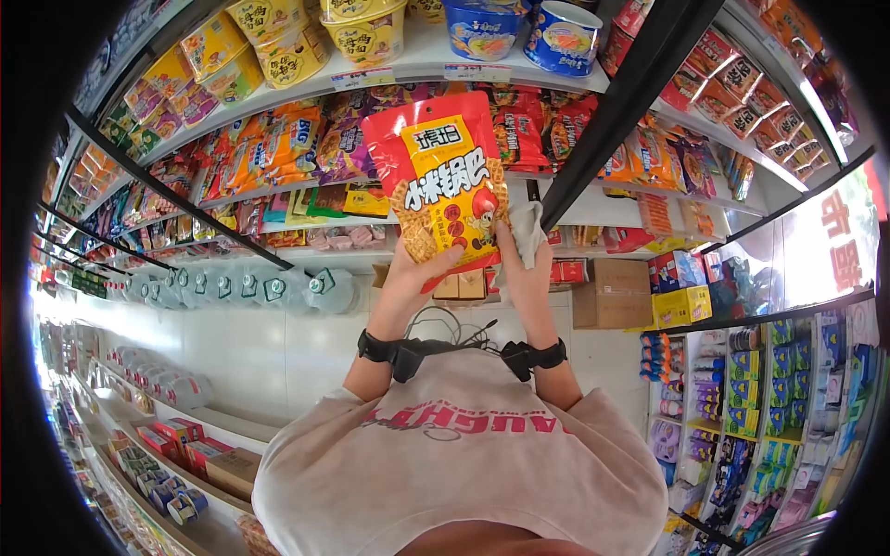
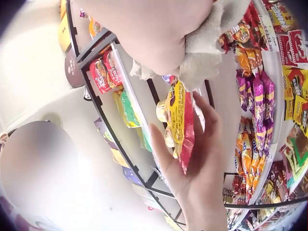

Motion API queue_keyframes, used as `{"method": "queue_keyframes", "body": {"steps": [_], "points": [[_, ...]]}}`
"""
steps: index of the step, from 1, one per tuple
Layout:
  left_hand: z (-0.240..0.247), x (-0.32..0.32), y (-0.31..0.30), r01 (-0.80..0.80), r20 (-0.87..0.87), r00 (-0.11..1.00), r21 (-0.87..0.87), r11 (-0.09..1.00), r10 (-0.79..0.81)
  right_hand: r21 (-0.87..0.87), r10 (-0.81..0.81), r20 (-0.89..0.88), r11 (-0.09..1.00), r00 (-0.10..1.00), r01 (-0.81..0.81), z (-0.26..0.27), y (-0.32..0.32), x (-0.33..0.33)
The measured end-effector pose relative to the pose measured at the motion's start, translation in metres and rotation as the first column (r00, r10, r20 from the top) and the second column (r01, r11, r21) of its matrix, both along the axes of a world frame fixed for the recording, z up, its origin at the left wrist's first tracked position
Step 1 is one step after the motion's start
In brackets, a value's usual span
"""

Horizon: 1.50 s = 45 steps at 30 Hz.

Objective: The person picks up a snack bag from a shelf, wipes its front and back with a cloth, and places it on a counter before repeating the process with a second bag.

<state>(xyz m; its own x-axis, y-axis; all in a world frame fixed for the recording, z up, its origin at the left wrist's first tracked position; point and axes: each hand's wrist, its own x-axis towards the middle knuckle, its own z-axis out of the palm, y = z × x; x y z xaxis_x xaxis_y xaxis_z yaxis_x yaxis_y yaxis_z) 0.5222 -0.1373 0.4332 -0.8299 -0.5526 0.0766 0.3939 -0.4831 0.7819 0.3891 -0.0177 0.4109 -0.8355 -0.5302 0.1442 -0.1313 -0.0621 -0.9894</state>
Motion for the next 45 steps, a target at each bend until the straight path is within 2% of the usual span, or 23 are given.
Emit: {"method": "queue_keyframes", "body": {"steps": [2,4,6,8,9,10,11,12,14,15,18,19,21,23,25,28,31,34,37,40,41,43,45], "points": [[0.0,-0.002,0.003,0.018,-0.054,0.998,0.109,0.994,-0.012,0.024,-0.062,0.186,0.998,0.98,0.059,-0.005,0.003,-0.003],[-0.002,-0.005,0.005,-0.042,-0.053,0.998,0.06,0.997,0.045,-0.07,-0.235,0.247,0.963,0.94,0.259,0.005,0.007,-0.008],[-0.001,-0.006,0.006,-0.068,-0.04,0.997,0.014,0.998,0.068,-0.14,-0.292,0.23,0.934,0.928,0.328,0.015,0.008,-0.009],[0.0,-0.009,0.008,-0.051,-0.015,0.999,-0.021,0.998,0.051,-0.187,-0.253,0.114,0.944,0.961,0.271,0.02,0.009,-0.009],[-0.003,-0.011,0.008,-0.018,0.02,1.0,-0.058,0.998,0.02,-0.11,-0.067,0.051,0.991,0.996,0.072,0.003,0.01,-0.005],[-0.009,-0.013,0.008,0.018,0.059,0.998,-0.093,0.996,-0.012,0.006,0.06,-0.199,0.998,0.978,-0.06,0.006,0.005,0.007],[-0.016,-0.014,0.008,0.057,0.103,0.994,-0.126,0.99,-0.044,0.105,0.177,-0.431,0.984,0.885,-0.146,0.01,0.0,0.019],[-0.027,-0.012,0.007,0.041,0.089,0.996,-0.231,0.972,-0.021,0.225,0.245,-0.77,0.968,0.589,-0.108,0.036,-0.006,0.029],[-0.045,-0.01,0.002,0.003,0.045,0.999,-0.435,0.9,0.018,0.206,0.251,-0.755,0.968,0.605,-0.145,0.038,-0.007,0.027],[-0.031,-0.006,0.006,0.073,0.149,0.989,-0.344,0.936,-0.022,0.198,0.259,-0.747,0.966,0.612,-0.166,0.038,-0.008,0.026],[-0.014,-0.009,0.015,0.127,0.165,0.984,-0.355,0.926,-0.071,-0.029,0.101,-0.694,0.985,0.713,-0.168,0.032,-0.023,0.005],[-0.005,-0.008,0.02,0.187,0.2,0.972,-0.337,0.923,-0.124,-0.023,0.105,-0.67,0.986,0.735,-0.163,0.028,-0.03,-0.006],[-0.014,-0.014,0.023,0.153,0.163,0.982,-0.427,0.891,-0.09,-0.121,0.134,-0.393,0.973,0.91,-0.196,0.029,-0.037,-0.011],[-0.021,-0.014,0.023,0.129,0.149,0.987,-0.474,0.871,-0.065,-0.112,0.146,-0.398,0.972,0.906,-0.206,0.033,-0.035,-0.009],[-0.023,-0.008,0.019,0.124,0.164,0.985,-0.484,0.866,-0.049,0.004,0.136,-0.679,0.983,0.722,-0.181,0.035,-0.028,-0.002],[-0.024,-0.005,0.016,0.14,0.152,0.986,-0.501,0.854,-0.072,0.002,0.155,-0.666,0.978,0.73,-0.207,0.055,-0.018,0.008],[-0.01,-0.007,0.021,0.175,0.203,0.977,-0.562,0.809,-0.071,0.044,0.156,-0.766,0.98,0.624,-0.192,0.064,-0.019,0.0],[-0.015,-0.011,0.023,0.19,0.155,0.98,-0.494,0.849,-0.129,0.131,0.195,-0.831,0.979,0.521,-0.157,0.073,-0.02,-0.006],[-0.018,-0.01,0.019,0.208,0.165,0.975,-0.449,0.869,-0.149,0.024,0.149,-0.715,0.982,0.683,-0.189,0.073,-0.02,-0.025],[-0.002,-0.007,0.024,0.189,0.156,0.978,-0.406,0.894,-0.136,0.101,0.128,-0.683,0.992,0.719,-0.081,0.055,-0.024,-0.056],[-0.004,-0.008,0.025,0.167,0.129,0.984,-0.4,0.901,-0.125,0.023,0.156,-0.454,0.986,0.877,-0.163,0.047,-0.024,-0.054],[-0.007,-0.01,0.025,0.118,0.073,0.993,-0.392,0.912,-0.097,-0.048,0.082,-0.531,0.991,0.843,-0.126,0.048,-0.024,-0.04],[-0.007,-0.009,0.021,0.084,0.099,0.993,-0.23,0.97,-0.062,-0.044,0.08,-0.589,0.99,0.804,-0.131,0.051,-0.021,-0.017]]}}
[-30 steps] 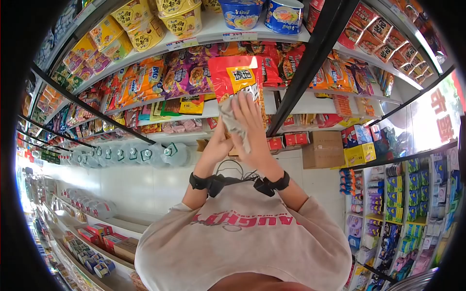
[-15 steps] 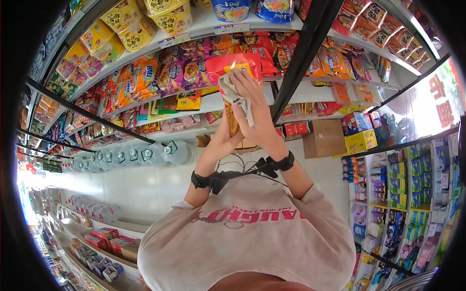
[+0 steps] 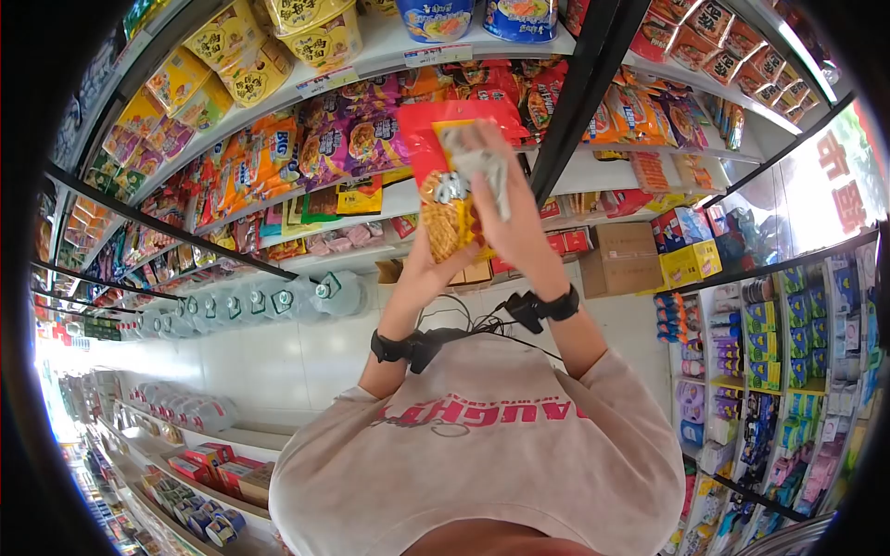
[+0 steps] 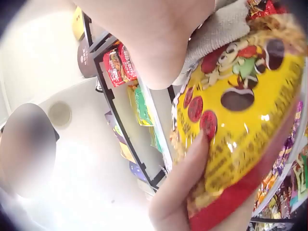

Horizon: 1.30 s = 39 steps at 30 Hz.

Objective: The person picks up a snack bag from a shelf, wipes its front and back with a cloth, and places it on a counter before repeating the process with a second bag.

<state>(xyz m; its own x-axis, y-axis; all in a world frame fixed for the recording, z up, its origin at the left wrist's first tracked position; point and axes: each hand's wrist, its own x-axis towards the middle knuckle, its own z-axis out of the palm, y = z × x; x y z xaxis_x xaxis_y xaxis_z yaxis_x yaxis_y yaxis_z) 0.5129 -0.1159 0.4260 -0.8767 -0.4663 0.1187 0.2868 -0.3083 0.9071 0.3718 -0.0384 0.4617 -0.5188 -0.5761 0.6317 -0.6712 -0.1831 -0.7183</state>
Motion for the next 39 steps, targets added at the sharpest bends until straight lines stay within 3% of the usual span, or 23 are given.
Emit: {"method": "queue_keyframes", "body": {"steps": [1,3,5,6,9,10,12,13,14,15,16,17,21,24,27,30,31,32,33,35,36,39], "points": [[-0.002,0.002,-0.001,-0.024,0.026,0.999,0.087,0.996,0.021,0.041,0.024,-0.032,0.999,0.999,-0.023,0.002,0.002,0.013],[-0.012,0.003,-0.009,-0.106,-0.058,0.99,0.312,0.944,0.13,0.18,-0.006,-0.39,0.98,0.921,0.083,0.006,0.011,0.034],[-0.017,0.005,-0.021,-0.071,-0.186,0.965,0.497,0.865,0.186,0.22,0.058,-0.387,0.975,0.92,0.031,-0.005,0.017,0.053],[-0.017,0.003,-0.025,-0.138,-0.12,0.971,0.425,0.895,0.207,0.241,0.093,-0.384,0.971,0.919,0.002,-0.012,0.019,0.058],[-0.009,0.001,-0.021,-0.253,0.004,0.96,0.428,0.868,0.278,0.212,0.053,-0.486,0.976,0.873,0.059,-0.03,0.016,0.045],[0.003,-0.008,-0.014,-0.211,-0.115,0.952,0.422,0.882,0.283,0.103,-0.027,-0.32,0.993,0.947,0.064,-0.041,0.009,0.034],[0.013,-0.007,-0.006,-0.203,-0.113,0.955,0.42,0.884,0.273,-0.102,-0.126,0.059,0.986,0.99,0.131,-0.061,-0.004,0.013],[0.015,-0.008,-0.005,-0.199,-0.117,0.956,0.417,0.887,0.27,-0.039,-0.05,0.388,0.997,0.92,0.071,-0.05,0.001,0.011],[0.015,-0.008,-0.004,-0.205,-0.108,0.957,0.406,0.891,0.27,-0.001,0.006,0.677,1.0,0.736,-0.007,-0.035,0.011,0.006],[0.015,-0.006,-0.005,-0.211,-0.098,0.958,0.394,0.895,0.269,-0.013,0.051,0.802,0.998,0.595,-0.067,-0.039,0.018,0.003],[0.016,-0.005,-0.008,-0.215,-0.089,0.959,0.381,0.899,0.268,-0.029,0.072,0.901,0.994,0.428,-0.107,-0.042,0.024,-0.001],[0.015,-0.006,-0.011,-0.238,-0.072,0.958,0.338,0.911,0.277,-0.067,0.109,0.911,0.991,0.397,-0.119,-0.07,0.027,-0.006],[0.018,-0.004,-0.014,-0.246,-0.028,0.965,0.245,0.938,0.26,-0.213,0.291,0.901,0.943,0.32,-0.257,-0.064,0.046,0.0],[0.014,-0.006,-0.012,-0.254,-0.026,0.964,0.207,0.945,0.264,-0.033,0.126,0.906,0.973,0.405,-0.229,-0.036,0.06,0.007],[0.012,-0.007,-0.015,-0.209,-0.13,0.963,0.189,0.96,0.235,-0.034,0.101,0.886,0.987,0.452,-0.154,-0.049,0.058,0.005],[0.004,-0.01,-0.02,-0.221,-0.162,0.952,0.226,0.949,0.26,-0.088,0.171,0.884,0.975,0.436,-0.204,-0.062,0.062,-0.004],[0.001,-0.012,-0.021,-0.24,-0.151,0.947,0.248,0.939,0.282,-0.038,0.14,0.865,0.976,0.482,-0.216,-0.065,0.063,-0.007],[-0.002,-0.012,-0.022,-0.142,-0.218,0.948,0.36,0.922,0.232,0.013,0.109,0.843,0.975,0.527,-0.223,-0.068,0.064,-0.01],[0.001,-0.016,-0.02,-0.191,-0.133,0.961,0.309,0.932,0.241,0.065,0.078,0.817,0.972,0.571,-0.227,-0.071,0.064,-0.013],[0.007,-0.027,-0.013,-0.27,0.035,0.963,0.197,0.942,0.268,0.313,-0.095,0.527,0.946,0.844,-0.089,-0.079,0.063,-0.016],[0.008,-0.034,-0.009,-0.237,0.019,0.971,0.241,0.941,0.239,0.409,-0.163,0.335,0.913,0.928,0.012,-0.083,0.062,-0.017],[-0.001,-0.042,-0.003,-0.254,0.0,0.965,0.251,0.934,0.263,0.287,-0.198,0.239,0.95,0.951,0.126,-0.107,0.057,-0.023]]}}
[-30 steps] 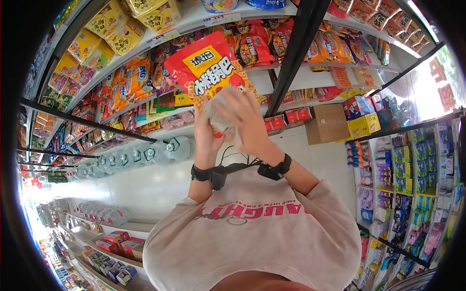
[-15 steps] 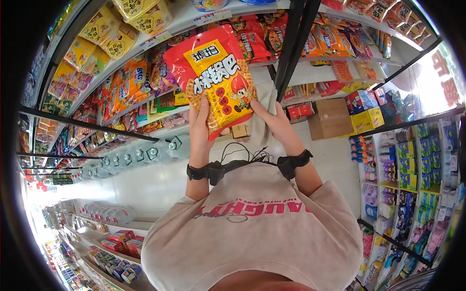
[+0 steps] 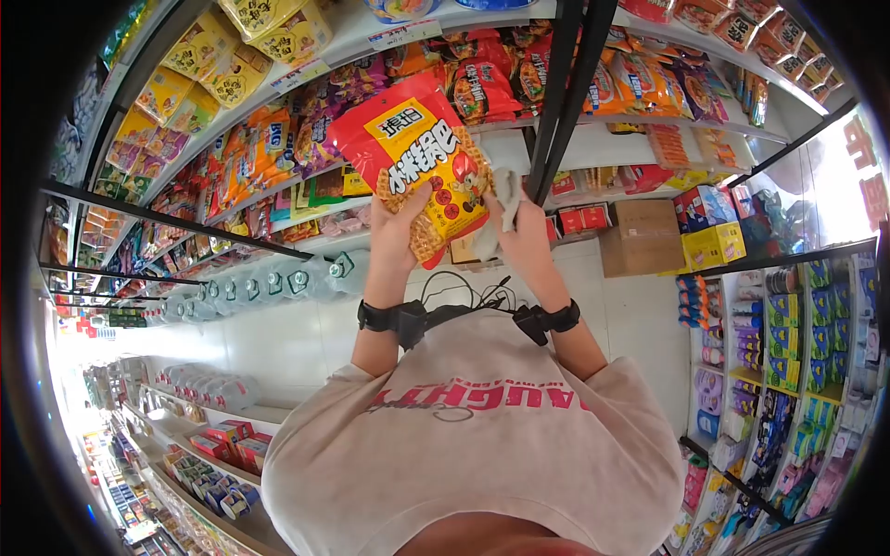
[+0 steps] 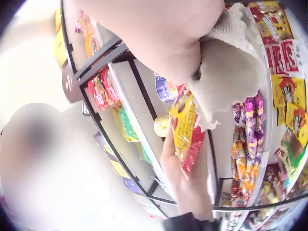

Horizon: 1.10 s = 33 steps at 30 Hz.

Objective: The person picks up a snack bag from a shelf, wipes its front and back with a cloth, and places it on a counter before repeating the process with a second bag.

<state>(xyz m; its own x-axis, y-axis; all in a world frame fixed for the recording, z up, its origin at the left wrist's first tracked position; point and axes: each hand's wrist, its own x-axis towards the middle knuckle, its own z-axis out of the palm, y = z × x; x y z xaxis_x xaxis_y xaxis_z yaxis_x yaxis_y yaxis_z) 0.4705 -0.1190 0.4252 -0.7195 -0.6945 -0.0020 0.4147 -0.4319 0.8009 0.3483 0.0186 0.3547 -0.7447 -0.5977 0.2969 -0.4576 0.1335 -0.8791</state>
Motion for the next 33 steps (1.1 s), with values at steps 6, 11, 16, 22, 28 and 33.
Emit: {"method": "queue_keyframes", "body": {"steps": [6,11,16,22,28,33], "points": [[0.004,-0.002,0.012,-0.081,0.015,0.996,-0.091,0.993,0.082,-0.414,-0.222,0.371,0.83,0.902,0.375,0.036,0.005,-0.02],[-0.001,-0.019,0.042,-0.105,0.057,0.992,-0.137,0.985,0.114,-0.262,-0.068,-0.322,0.965,0.944,-0.02,0.059,-0.013,0.016],[-0.008,-0.018,0.042,-0.165,0.205,0.958,-0.181,0.97,0.201,-0.108,0.238,-0.464,0.941,0.853,-0.321,0.052,0.002,0.012],[-0.028,-0.032,0.068,-0.067,0.211,0.967,-0.321,0.945,0.141,-0.321,0.319,-0.176,0.876,0.931,-0.361,0.052,-0.007,-0.036],[-0.03,-0.023,0.088,0.038,0.388,0.89,-0.587,0.809,0.24,-0.201,0.397,-0.326,0.858,0.858,-0.473,0.062,-0.001,-0.04],[-0.031,-0.008,0.089,0.069,0.454,0.863,-0.544,0.836,0.224,-0.294,0.59,-0.113,0.748,0.799,-0.594,0.059,-0.001,-0.046]]}}
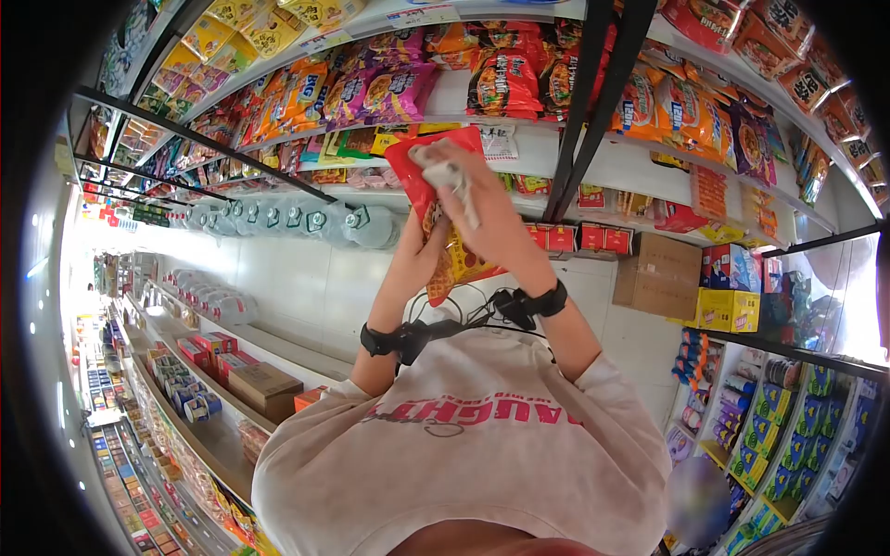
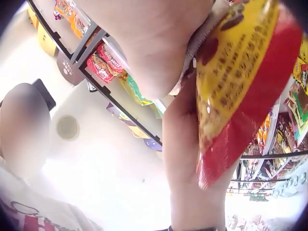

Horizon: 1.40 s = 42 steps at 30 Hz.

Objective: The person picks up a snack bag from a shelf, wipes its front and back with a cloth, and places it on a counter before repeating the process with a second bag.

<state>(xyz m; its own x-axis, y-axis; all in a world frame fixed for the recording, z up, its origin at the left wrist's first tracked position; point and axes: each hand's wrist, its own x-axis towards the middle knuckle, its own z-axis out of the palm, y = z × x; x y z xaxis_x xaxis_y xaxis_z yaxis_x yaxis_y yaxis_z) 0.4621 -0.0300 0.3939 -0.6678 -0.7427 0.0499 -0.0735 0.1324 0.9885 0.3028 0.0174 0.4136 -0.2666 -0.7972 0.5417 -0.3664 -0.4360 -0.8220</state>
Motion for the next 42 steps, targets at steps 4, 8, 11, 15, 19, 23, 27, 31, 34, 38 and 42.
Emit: {"method": "queue_keyframes", "body": {"steps": [4,8,11,15,19,23,27,31,34,38,42], "points": [[0.015,0.005,0.004,0.042,0.085,0.996,-0.043,0.998,-0.039,0.144,-0.138,-0.007,0.98,0.99,0.138,-0.006,-0.006,-0.008],[-0.012,0.026,-0.006,0.082,0.007,0.997,-0.174,0.981,-0.082,-0.163,-0.011,-0.185,0.986,0.983,-0.019,0.033,-0.004,0.023],[0.005,0.049,-0.01,0.1,0.024,0.995,-0.079,0.992,-0.098,-0.083,-0.13,-0.433,0.991,0.892,0.104,0.015,-0.019,0.035],[0.019,0.089,-0.016,0.045,0.03,0.999,-0.15,0.988,-0.041,0.313,-0.251,0.127,0.928,0.96,0.201,-0.013,-0.057,0.031],[0.023,0.133,-0.022,-0.135,-0.211,0.965,0.111,0.985,0.156,0.213,-0.084,0.877,0.95,0.472,-0.226,0.0,-0.071,0.068],[0.032,0.177,-0.036,-0.229,-0.236,0.935,0.168,0.959,0.265,0.073,0.047,0.834,0.978,0.549,-0.196,0.028,-0.08,0.14],[0.039,0.229,-0.048,-0.333,-0.098,0.935,0.1,0.938,0.342,0.197,-0.025,0.778,0.958,0.627,-0.206,0.029,-0.089,0.188],[0.016,0.27,-0.063,-0.448,-0.324,0.78,0.308,0.839,0.536,0.388,-0.03,0.673,0.865,0.739,-0.318,0.026,-0.072,0.248],[0.018,0.301,-0.074,-0.548,-0.351,0.667,0.366,0.752,0.657,0.532,0.099,0.506,0.747,0.857,-0.4,0.02,-0.061,0.278],[0.007,0.325,-0.093,-0.582,-0.379,0.642,0.325,0.746,0.666,0.521,0.102,0.395,0.793,0.913,-0.314,0.001,-0.068,0.305],[-0.004,0.331,-0.097,-0.74,-0.288,0.644,0.003,0.673,0.709,0.551,0.063,0.259,0.81,0.964,-0.201,-0.003,-0.078,0.312]]}}
